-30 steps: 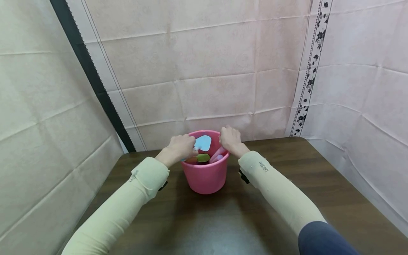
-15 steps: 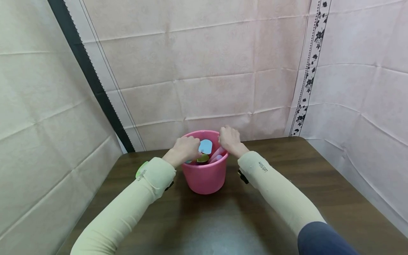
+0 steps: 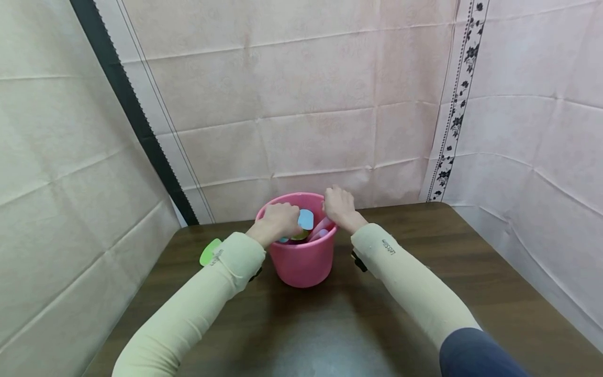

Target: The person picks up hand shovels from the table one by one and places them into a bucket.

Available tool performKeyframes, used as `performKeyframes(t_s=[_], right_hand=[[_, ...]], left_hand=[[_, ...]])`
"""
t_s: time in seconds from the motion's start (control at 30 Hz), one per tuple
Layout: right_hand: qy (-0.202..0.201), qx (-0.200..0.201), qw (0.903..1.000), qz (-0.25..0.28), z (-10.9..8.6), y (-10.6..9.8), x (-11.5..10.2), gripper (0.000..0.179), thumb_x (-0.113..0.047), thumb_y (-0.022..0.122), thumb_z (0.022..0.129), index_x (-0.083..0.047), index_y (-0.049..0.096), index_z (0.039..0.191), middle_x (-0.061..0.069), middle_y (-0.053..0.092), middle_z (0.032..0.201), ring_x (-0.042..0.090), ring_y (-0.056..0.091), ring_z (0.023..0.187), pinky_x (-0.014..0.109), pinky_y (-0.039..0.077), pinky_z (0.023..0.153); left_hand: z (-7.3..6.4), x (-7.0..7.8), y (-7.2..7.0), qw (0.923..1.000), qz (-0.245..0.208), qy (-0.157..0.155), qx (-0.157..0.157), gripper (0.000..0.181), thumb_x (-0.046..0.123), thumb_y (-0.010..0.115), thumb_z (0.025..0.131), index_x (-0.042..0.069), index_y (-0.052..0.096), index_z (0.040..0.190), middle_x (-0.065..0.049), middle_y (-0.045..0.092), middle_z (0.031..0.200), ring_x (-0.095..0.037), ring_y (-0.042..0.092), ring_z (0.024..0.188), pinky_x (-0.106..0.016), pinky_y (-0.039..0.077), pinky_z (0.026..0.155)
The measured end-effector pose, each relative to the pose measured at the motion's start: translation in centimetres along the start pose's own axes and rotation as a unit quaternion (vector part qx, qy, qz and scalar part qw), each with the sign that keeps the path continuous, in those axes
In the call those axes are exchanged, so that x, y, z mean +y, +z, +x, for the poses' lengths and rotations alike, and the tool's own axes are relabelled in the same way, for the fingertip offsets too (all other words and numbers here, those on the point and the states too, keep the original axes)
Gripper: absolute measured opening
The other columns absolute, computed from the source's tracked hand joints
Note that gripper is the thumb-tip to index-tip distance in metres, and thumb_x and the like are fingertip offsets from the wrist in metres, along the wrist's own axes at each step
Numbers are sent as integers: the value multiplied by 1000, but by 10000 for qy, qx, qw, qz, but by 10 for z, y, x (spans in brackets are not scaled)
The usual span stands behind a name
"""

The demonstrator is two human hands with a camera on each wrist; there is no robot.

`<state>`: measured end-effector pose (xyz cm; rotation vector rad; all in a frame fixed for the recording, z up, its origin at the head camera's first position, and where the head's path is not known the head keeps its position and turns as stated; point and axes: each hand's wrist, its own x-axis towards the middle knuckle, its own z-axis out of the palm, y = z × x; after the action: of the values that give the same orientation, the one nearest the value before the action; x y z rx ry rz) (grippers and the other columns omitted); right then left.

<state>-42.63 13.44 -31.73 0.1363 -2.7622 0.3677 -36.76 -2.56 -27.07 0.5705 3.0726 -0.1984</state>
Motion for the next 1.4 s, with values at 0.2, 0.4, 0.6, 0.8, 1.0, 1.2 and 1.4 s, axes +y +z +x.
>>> performKeyframes(t_s=[0.2, 0.4, 0.6, 0.8, 1.0, 1.2, 1.4], right_hand=[[-25, -28, 10000, 41, 0, -1, 0, 20, -20, 60, 92, -3, 69, 96, 13, 61, 99, 27, 63, 84, 42, 54, 75], [-54, -22, 10000, 46, -1, -2, 1, 19, -19, 59, 92, -3, 69, 96, 12, 61, 99, 26, 62, 83, 41, 54, 75], [-64, -10, 10000, 16, 0, -2, 0, 19, -20, 59, 92, -4, 69, 95, 12, 62, 99, 27, 63, 85, 41, 54, 75], [-25, 18, 10000, 2, 1, -1, 0, 19, -20, 59, 92, -4, 69, 94, 12, 62, 100, 27, 63, 85, 42, 54, 76], [19, -78, 9999, 137, 0, 1, 1, 17, -18, 60, 92, -4, 69, 93, 11, 60, 98, 25, 60, 82, 39, 53, 75], [30, -73, 9999, 114, 0, 1, 1, 18, -19, 60, 91, -3, 69, 95, 12, 60, 99, 25, 60, 82, 39, 53, 74], [7, -46, 9999, 122, 0, 0, 0, 18, -19, 62, 91, -3, 69, 96, 12, 60, 96, 24, 59, 80, 38, 53, 72]], left_hand=[[1, 2, 2, 9999, -79, 44, -50, 21, 33, 67, 83, 14, 60, 77, -2, 54, 72, -19, 56, 71, -33, 44, 60], [1, 3, 4, 9998, -144, -8, -147, 22, 35, 67, 85, 14, 60, 79, -1, 53, 71, -18, 55, 70, -32, 42, 60], [1, 3, 5, 9996, -178, -49, -218, 23, 36, 66, 85, 13, 61, 84, -2, 54, 73, -19, 56, 71, -32, 42, 62], [3, 0, 7, 9993, -242, -72, -286, 20, 32, 66, 84, 14, 61, 78, -2, 52, 70, -18, 54, 67, -31, 41, 61], [4, -4, 11, 9987, -268, -122, -405, 21, 34, 68, 84, 15, 62, 78, -1, 51, 67, -17, 52, 63, -28, 41, 57], [4, -4, 9, 9986, -247, -91, -467, 20, 34, 68, 84, 15, 63, 80, -1, 53, 68, -16, 54, 64, -28, 42, 58], [5, -5, 8, 9979, -323, -138, -545, 20, 34, 67, 85, 15, 63, 82, -1, 54, 70, -16, 54, 65, -28, 42, 60]])
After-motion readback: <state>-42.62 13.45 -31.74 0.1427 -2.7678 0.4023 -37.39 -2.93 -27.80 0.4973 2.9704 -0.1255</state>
